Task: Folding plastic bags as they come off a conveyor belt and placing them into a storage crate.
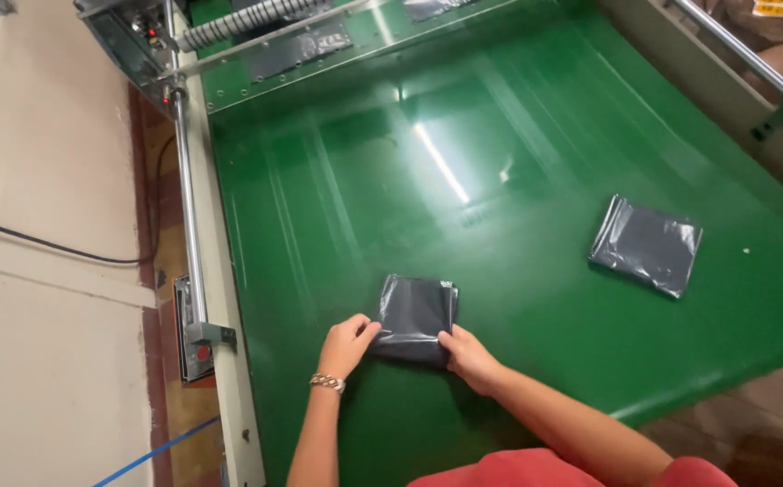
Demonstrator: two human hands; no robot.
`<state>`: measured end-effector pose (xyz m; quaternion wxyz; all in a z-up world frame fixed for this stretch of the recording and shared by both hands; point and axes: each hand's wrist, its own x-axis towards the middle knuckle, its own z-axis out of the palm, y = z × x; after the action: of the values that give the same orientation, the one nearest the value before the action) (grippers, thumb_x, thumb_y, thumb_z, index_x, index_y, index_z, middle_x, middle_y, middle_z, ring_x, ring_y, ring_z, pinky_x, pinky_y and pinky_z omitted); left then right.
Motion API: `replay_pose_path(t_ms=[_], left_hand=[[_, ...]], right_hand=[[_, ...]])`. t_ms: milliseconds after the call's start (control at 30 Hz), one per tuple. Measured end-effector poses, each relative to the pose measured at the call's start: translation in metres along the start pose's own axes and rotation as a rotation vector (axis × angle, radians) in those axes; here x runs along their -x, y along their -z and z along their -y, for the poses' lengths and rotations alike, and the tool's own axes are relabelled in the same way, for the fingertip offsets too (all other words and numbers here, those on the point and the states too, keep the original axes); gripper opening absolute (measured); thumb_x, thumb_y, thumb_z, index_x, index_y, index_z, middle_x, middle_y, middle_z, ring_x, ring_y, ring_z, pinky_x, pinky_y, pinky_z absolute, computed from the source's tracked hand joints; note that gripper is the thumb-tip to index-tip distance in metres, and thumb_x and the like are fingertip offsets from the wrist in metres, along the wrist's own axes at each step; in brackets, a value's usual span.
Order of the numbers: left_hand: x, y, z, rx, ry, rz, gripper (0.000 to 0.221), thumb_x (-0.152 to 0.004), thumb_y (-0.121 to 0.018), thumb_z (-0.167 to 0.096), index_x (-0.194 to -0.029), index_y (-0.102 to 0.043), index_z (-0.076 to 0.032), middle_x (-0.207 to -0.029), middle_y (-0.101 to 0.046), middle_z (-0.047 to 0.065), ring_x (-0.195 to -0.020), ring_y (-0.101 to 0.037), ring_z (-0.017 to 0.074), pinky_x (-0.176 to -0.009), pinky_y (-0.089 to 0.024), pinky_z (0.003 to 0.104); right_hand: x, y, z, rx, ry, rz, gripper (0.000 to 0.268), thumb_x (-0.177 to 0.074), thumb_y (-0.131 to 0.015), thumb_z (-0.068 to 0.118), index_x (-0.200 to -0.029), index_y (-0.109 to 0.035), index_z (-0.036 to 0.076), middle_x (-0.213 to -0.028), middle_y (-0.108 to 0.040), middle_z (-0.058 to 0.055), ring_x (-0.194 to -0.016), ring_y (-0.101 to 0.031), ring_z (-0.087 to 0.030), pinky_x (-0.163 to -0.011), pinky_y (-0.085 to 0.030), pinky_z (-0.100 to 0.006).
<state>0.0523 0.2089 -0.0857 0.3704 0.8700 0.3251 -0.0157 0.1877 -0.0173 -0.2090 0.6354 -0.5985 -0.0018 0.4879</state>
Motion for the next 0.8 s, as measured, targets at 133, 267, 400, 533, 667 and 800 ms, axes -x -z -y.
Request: replay_pose_path(t_ms=[133,267,400,533,667,800], left_hand=[[-0.003,-0.019,-0.021,-0.188,0.14,-0.095,0.037,-0.089,-0.057,-0.062,-0.083,-0.065,-0.026,-0.084,-0.074,-0.001,-0.089,-0.071,0.0264,-0.075,-0.057,0.043],[-0.014,-0.028,-0.048,-0.442,0.157,-0.339,0.041,-0.088,-0.058,-0.06,-0.099,-0.06,-0.02,-0.098,-0.068,0.004,-0.094,-0.069,0.0281,-0.074,-0.059,0.047],[-0.013,-0.041,-0.065,-0.443,-0.206,-0.578,0.023,-0.087,-0.069,-0.03,-0.094,-0.056,-0.013,-0.09,-0.058,0.006,-0.088,-0.066,0.0306,-0.069,-0.059,0.045],[0.024,-0.051,-0.12,-0.306,-0.585,-0.581,0.017,-0.095,-0.063,-0.026,-0.096,-0.054,-0.012,-0.091,-0.058,0.006,-0.085,-0.067,0.0292,-0.071,-0.057,0.036],[0.032,-0.09,-0.204,-0.076,-0.635,-0.58,0.022,-0.092,-0.068,-0.028,-0.096,-0.054,-0.012,-0.095,-0.067,0.007,-0.076,-0.068,0.033,-0.06,-0.056,0.04],[-0.012,-0.163,-0.281,-0.071,-0.428,-0.488,0.03,-0.094,-0.063,-0.047,-0.1,-0.055,-0.019,-0.08,-0.069,0.009,-0.071,-0.07,0.0406,-0.062,-0.056,0.051]], right_hand=[[-0.016,-0.003,-0.004,-0.205,-0.095,0.038,0.035,-0.1,-0.056,0.021,-0.134,-0.055,0.012,-0.113,-0.069,-0.013,-0.101,-0.073,-0.027,-0.084,-0.059,-0.047],[0.018,-0.031,0.04,-0.139,-0.064,0.041,0.037,-0.097,-0.063,0.023,-0.133,-0.059,0.013,-0.109,-0.07,-0.007,-0.097,-0.072,-0.018,-0.078,-0.062,-0.039],[0.041,-0.024,0.049,-0.019,0.079,0.089,0.041,-0.096,-0.065,0.028,-0.13,-0.056,0.009,-0.11,-0.069,-0.012,-0.097,-0.068,-0.016,-0.069,-0.061,-0.034],[0.08,0.038,0.068,-0.129,0.33,0.027,0.052,-0.093,-0.069,0.014,-0.136,-0.044,0.003,-0.119,-0.064,-0.021,-0.1,-0.067,-0.023,-0.073,-0.063,-0.033],[0.151,0.115,0.141,0.03,0.549,-0.206,0.085,-0.083,-0.076,0.005,-0.152,-0.026,0.0,-0.121,-0.054,-0.033,-0.114,-0.056,-0.041,-0.096,-0.053,-0.05],[0.175,0.212,0.187,0.324,0.8,-0.477,0.076,-0.082,-0.076,0.009,-0.147,-0.039,-0.003,-0.141,-0.048,-0.031,-0.134,-0.046,-0.042,-0.112,-0.037,-0.052]])
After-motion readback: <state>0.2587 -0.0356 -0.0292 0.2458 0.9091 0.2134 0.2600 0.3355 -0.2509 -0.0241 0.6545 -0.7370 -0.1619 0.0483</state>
